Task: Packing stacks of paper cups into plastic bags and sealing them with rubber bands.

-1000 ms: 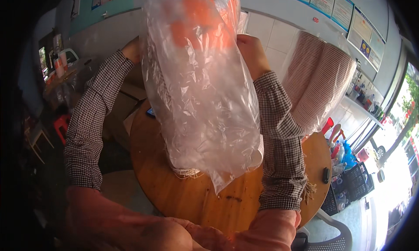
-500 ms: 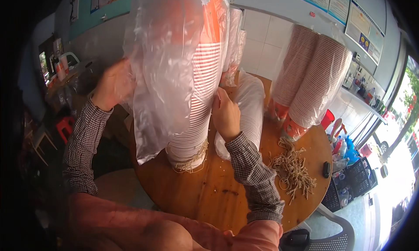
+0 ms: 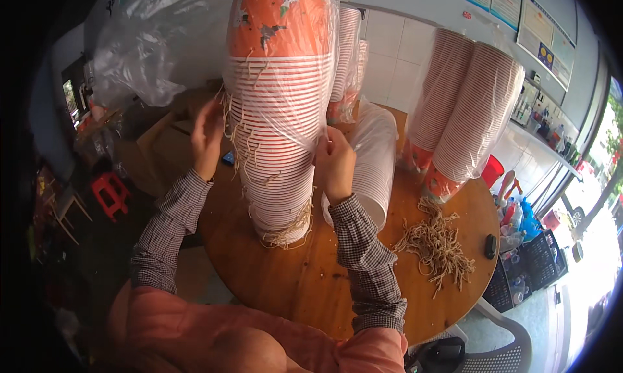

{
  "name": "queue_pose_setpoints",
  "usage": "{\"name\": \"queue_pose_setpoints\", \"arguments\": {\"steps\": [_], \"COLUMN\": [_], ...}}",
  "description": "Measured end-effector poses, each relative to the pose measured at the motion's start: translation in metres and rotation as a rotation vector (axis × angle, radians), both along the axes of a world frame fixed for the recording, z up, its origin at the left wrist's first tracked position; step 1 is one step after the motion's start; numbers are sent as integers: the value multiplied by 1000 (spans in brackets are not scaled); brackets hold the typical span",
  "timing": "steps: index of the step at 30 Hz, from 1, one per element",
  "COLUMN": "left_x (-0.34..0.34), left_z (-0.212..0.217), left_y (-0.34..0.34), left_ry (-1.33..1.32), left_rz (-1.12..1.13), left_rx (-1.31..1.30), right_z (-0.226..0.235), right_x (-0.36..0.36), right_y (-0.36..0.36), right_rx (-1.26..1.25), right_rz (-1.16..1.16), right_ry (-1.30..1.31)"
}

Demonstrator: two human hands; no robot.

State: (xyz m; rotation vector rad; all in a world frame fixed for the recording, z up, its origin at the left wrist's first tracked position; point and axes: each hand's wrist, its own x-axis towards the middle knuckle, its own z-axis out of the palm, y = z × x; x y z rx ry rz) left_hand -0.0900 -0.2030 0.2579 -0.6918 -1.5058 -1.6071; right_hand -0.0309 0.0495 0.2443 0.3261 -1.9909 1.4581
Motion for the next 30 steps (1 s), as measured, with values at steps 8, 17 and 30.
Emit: {"name": "queue_pose_setpoints", "arguments": {"steps": [8, 17, 30], "left_x": [75, 10, -114], "left_z": [37, 93, -37], "left_y": [62, 42, -8], "left_ry": [840, 680, -103], "left_rz": [551, 564, 11], "left_rx": [-699, -115, -407], "right_z": [34, 12, -48], "right_x": [57, 61, 39], "right_y": [-27, -40, -14], "right_rx": [-960, -895, -1069], "right_rz": [864, 1252, 816], "right_ry": [-57, -214, -351]}}
